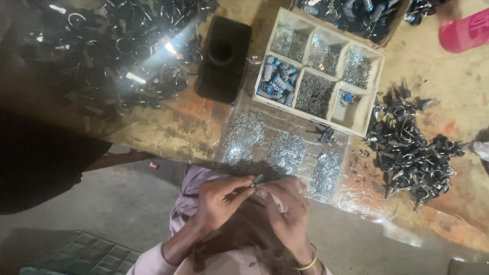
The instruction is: The person picks small blue electronic components from piles on the workbench and places them one at a time into compartments of a divided sorting box, occasionally reaching into a larger box of components. Near the end they move an empty cardboard box onto the table and continue placing components into the tray.
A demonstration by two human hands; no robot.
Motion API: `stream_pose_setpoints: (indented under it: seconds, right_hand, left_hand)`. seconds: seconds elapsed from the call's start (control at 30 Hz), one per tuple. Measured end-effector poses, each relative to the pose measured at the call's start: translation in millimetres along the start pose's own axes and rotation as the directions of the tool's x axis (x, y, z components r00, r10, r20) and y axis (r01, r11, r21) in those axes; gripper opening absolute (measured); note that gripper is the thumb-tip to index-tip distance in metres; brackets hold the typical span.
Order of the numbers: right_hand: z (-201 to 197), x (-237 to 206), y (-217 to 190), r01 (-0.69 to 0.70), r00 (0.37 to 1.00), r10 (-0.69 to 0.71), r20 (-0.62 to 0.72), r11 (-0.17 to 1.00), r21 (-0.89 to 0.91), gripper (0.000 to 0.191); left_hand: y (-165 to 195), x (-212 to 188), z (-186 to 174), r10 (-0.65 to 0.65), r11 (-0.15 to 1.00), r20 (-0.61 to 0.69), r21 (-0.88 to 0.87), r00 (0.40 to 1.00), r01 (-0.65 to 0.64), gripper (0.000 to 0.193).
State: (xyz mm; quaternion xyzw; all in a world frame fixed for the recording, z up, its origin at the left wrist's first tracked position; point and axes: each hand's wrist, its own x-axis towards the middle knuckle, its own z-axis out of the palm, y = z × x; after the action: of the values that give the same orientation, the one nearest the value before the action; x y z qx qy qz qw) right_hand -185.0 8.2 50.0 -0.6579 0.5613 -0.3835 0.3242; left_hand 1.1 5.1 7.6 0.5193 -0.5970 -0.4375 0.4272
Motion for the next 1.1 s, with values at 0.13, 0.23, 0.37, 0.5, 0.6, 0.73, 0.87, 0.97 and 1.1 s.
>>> stream_pose_setpoints:
  seconds: [0.13, 0.23, 0.37, 0.5, 0.6, 0.73, 0.87, 0.97, 1.1]
  right_hand:
    - [7.8, 3.2, -3.7, -0.134, 0.989, 0.133, -0.063, 0.991, 0.002, 0.02]
    - [4.9, 6.4, -4.3, -0.163, 0.987, 0.162, -0.022, 0.982, -0.091, 0.026]
    - [-10.7, 15.9, -3.3, -0.071, 0.988, 0.1, 0.115, 0.969, -0.236, 0.032]
    - [-25.1, 26.5, 0.8, -0.05, 0.971, 0.095, 0.22, 0.978, -0.2, 0.041]
    - [-34.1, 36.9, 7.4, 0.069, 0.931, -0.023, 0.364, 0.991, -0.113, 0.028]
    - [-57.7, 60.3, 14.2, -0.071, 0.93, 0.08, 0.359, 0.997, -0.04, 0.024]
    - [-79.2, 91.5, 23.4, 0.1, 0.994, -0.105, 0.038, 0.68, -0.727, 0.023]
    - [-88.6, 99.4, 39.9, 0.085, 0.988, -0.148, -0.046, 0.763, -0.641, 0.022]
    - [-102.7, 60.1, 67.1, -0.064, 0.961, 0.16, -0.227, 0.923, 0.38, 0.02]
  left_hand:
    - [-0.7, 0.1, -0.6, 0.017, 0.998, 0.039, 0.063, 0.999, -0.02, 0.035]
    - [-1.4, -0.7, -4.7, 0.203, 0.971, 0.06, 0.116, 0.977, -0.209, 0.035]
    - [-1.8, -0.2, -11.6, 0.387, 0.904, 0.122, 0.145, 0.914, -0.403, 0.036]
    - [0.1, 6.8, -14.1, 0.338, 0.941, 0.146, -0.017, 0.93, -0.339, 0.028]
    - [5.4, 11.5, -16.3, 0.351, 0.936, 0.215, -0.07, 0.911, -0.345, 0.029]
    - [14.7, 16.0, -15.2, 0.38, 0.924, 0.172, -0.032, 0.909, -0.38, 0.031]
    - [20.9, 17.5, -14.3, 0.37, 0.929, 0.061, -0.032, 0.927, -0.369, 0.031]
    - [21.8, 17.9, -11.2, 0.409, 0.911, -0.03, -0.038, 0.912, -0.41, 0.03]
    - [20.0, 15.0, -9.9, 0.323, 0.943, -0.067, -0.054, 0.944, -0.327, 0.028]
